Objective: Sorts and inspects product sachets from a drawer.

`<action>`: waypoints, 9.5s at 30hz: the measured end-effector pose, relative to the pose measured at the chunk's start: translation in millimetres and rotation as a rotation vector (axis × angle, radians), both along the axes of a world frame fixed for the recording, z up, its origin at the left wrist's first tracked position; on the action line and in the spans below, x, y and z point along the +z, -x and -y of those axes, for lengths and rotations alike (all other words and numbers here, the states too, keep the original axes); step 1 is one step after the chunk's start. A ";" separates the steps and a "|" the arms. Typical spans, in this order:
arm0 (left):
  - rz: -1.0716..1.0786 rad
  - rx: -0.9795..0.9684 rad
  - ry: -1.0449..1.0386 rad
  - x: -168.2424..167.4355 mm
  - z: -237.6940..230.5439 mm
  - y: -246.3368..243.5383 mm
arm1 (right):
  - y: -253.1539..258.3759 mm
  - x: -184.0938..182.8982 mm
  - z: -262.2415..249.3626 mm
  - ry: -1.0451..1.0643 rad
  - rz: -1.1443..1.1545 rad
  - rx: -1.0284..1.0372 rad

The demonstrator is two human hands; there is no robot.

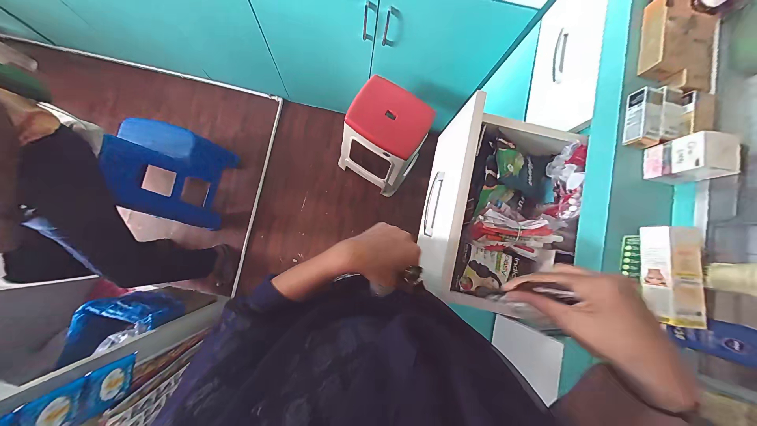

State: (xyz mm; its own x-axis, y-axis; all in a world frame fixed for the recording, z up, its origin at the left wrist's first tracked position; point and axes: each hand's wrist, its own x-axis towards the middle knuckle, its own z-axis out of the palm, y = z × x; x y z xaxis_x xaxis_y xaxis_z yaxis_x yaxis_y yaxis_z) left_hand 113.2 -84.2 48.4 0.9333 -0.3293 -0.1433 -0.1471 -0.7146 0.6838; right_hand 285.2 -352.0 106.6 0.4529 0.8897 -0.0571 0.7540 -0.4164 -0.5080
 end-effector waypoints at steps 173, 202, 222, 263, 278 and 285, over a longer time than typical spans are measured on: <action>0.167 0.378 0.780 -28.3 -9.7 -5.0 | 24.9 -119.1 21.0 0.376 -0.220 -0.165; 0.043 -0.110 0.627 -25.6 -1.1 -35.2 | 29.1 -27.9 -39.8 -0.158 -0.071 0.089; -0.044 -0.234 0.979 -20.4 8.0 -26.0 | 35.3 -53.5 -56.1 -0.304 -0.768 0.371; 0.091 -0.271 0.753 -8.8 21.0 -11.5 | 41.9 -27.6 -47.6 -0.121 -0.287 0.608; 0.242 -0.156 1.294 -16.2 51.5 -4.6 | 60.3 -36.0 -56.3 -0.522 -0.567 0.635; 0.102 -0.047 1.727 -15.8 61.6 -8.9 | 56.4 -44.9 -58.1 -0.701 -0.834 0.560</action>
State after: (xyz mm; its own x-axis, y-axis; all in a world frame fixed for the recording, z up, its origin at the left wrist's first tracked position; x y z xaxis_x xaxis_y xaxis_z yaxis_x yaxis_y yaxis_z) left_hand 122.1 -145.8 32.5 0.9014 -0.0519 0.4298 -0.2322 0.7799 0.5812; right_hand 228.8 -293.9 61.6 0.0515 0.9046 0.4231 0.0770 0.4188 -0.9048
